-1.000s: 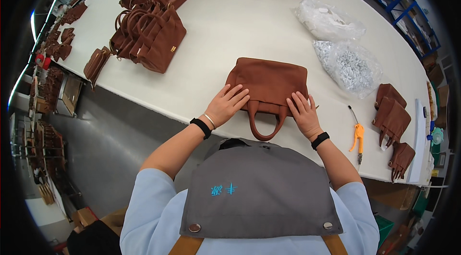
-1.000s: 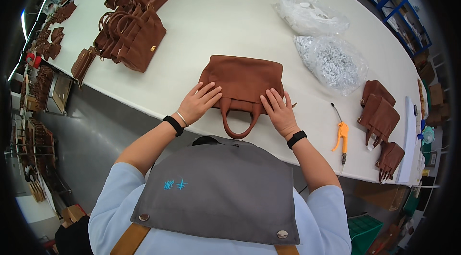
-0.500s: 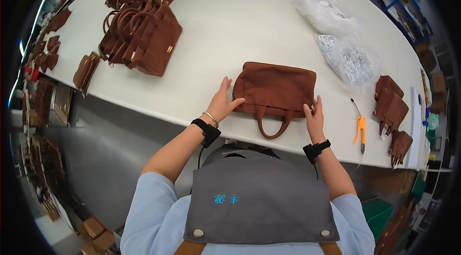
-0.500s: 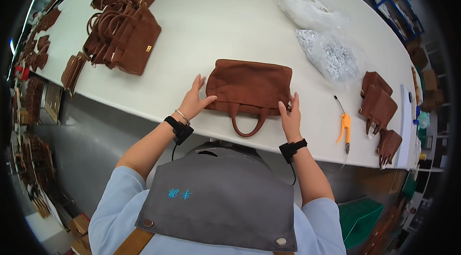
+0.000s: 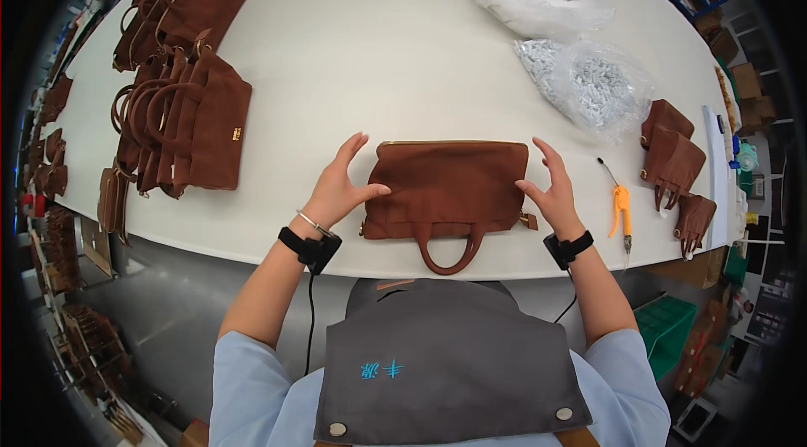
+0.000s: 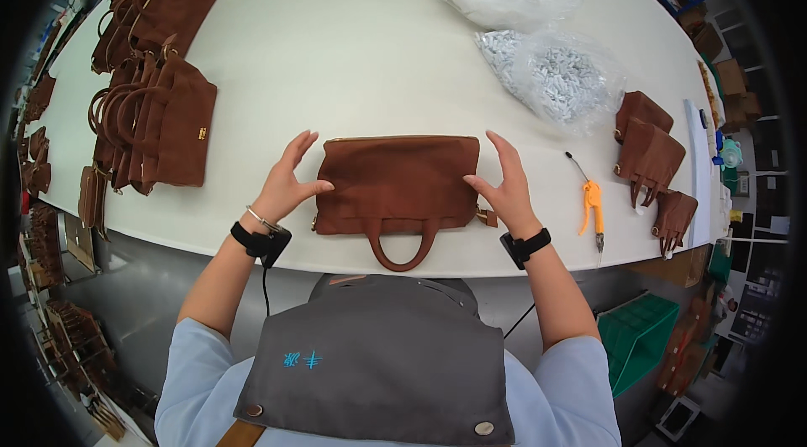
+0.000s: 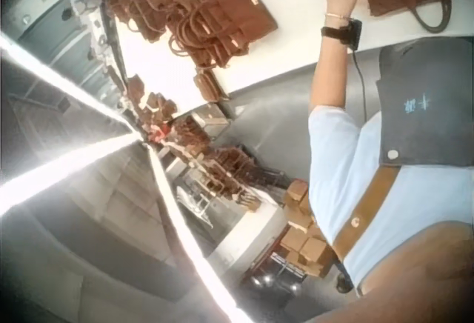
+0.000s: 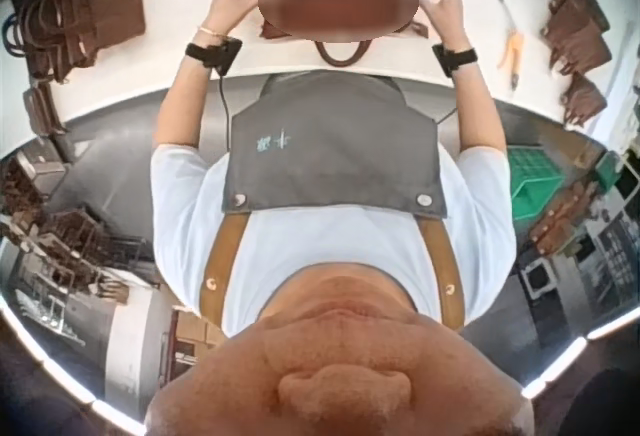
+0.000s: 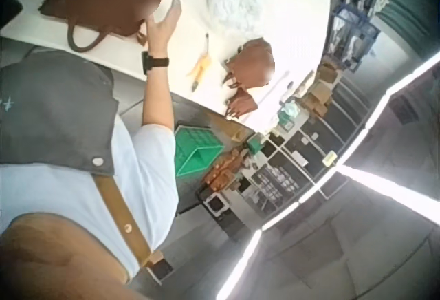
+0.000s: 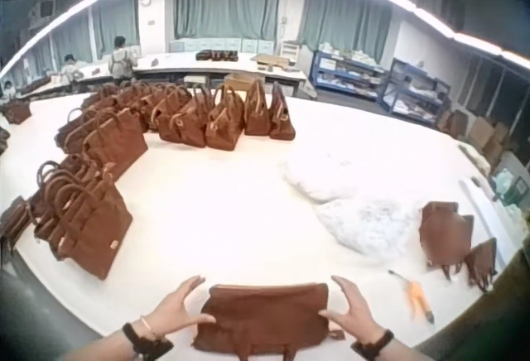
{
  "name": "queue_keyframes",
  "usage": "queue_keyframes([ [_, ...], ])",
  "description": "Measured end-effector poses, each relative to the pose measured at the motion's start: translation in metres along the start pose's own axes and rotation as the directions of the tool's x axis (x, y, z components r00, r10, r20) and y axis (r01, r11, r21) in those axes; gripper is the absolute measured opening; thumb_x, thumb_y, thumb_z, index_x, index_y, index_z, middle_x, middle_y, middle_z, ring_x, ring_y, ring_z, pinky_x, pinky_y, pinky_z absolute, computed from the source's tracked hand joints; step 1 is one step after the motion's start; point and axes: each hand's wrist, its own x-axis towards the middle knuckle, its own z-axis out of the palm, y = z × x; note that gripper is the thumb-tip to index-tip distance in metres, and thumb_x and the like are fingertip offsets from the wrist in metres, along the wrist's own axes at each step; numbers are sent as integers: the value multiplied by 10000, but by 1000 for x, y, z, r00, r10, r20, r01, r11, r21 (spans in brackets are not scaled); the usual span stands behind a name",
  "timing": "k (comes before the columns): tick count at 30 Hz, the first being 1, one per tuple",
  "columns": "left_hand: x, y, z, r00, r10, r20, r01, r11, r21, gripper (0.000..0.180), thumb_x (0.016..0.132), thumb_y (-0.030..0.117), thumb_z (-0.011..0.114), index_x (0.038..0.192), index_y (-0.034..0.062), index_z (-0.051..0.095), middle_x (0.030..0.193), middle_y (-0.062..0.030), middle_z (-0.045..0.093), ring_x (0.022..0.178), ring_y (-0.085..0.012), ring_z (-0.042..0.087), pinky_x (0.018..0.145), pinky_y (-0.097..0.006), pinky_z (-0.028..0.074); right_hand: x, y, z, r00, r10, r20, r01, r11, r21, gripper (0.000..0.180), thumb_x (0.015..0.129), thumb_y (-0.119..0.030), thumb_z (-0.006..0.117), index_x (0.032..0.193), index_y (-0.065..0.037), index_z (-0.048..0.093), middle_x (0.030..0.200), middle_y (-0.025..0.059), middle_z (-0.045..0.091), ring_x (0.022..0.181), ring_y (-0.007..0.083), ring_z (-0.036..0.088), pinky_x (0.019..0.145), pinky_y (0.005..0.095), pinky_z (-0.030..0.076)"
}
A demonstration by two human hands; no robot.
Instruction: The person assembles brown handbags at a factory workstation. They insert white paper stuffing into the bags to maintain shape, attach metal hardware to the handles, and use a handheld heat gun to seal or set components. The person handles multiple bags sequentially, inspecting zippers and adjusting the structure before placing them on the table.
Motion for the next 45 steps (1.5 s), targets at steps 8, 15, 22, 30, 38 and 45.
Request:
queue_keyframes([
  [8, 48, 16, -15, 935, 193, 299, -241, 962, 131, 699, 677, 161, 880, 1314, 71, 605, 1289, -75, 657, 1245, -265, 581, 1045, -372, 453, 61, 16, 13, 915, -157, 372, 85, 975, 204, 650, 713, -158, 861, 1289, -31, 588, 1230, 109, 660, 1144, 295, 616, 983, 384, 492],
  [15, 47, 13, -8, 968, 99, 229, -102, 995, 0, 803, 643, 176, 899, 1346, 83, 522, 1236, -23, 685, 1138, -236, 634, 952, -366, 446, 64, 23, 12, 915, -63, 399, -46, 965, 258, 805, 655, -157, 888, 1355, -51, 504, 1218, 101, 661, 1124, 308, 620, 944, 422, 499],
  [22, 56, -2, -14, 947, 168, 275, -171, 985, -15, 927, 639, 189, 929, 1396, 81, 406, 1147, -94, 726, 1090, -259, 661, 885, -388, 446, 74, 36, 18, 893, -193, 406, 75, 954, 289, 828, 630, -139, 899, 1330, -40, 467, 1147, 117, 692, 1052, 334, 630, 860, 446, 513],
  [30, 60, -12, -6, 964, 140, 225, -127, 989, -72, 730, 636, 202, 895, 1272, 98, 551, 1125, -17, 733, 993, -213, 663, 892, -377, 417, 82, 44, 21, 871, -168, 461, 40, 961, 274, 665, 653, -235, 890, 1197, -40, 561, 1112, 115, 699, 956, 312, 651, 796, 442, 519],
  [38, 75, 3, -2, 942, 67, 328, -75, 997, 12, 607, 636, 206, 872, 1187, 106, 638, 1106, 17, 745, 919, -159, 664, 823, -325, 368, 97, 42, 15, 814, -118, 569, -64, 955, 290, 607, 643, -188, 881, 1160, -36, 603, 1057, 84, 727, 930, 284, 652, 798, 435, 509],
  [45, 74, 6, -2, 947, -66, 314, 75, 997, -18, 495, 634, 268, 888, 1053, 106, 680, 1000, 37, 762, 787, -149, 619, 758, -299, 378, 96, 38, 14, 752, 118, 649, -305, 935, 183, 588, 595, -84, 872, 1124, -33, 622, 1000, 54, 738, 889, 251, 584, 733, 334, 514],
])
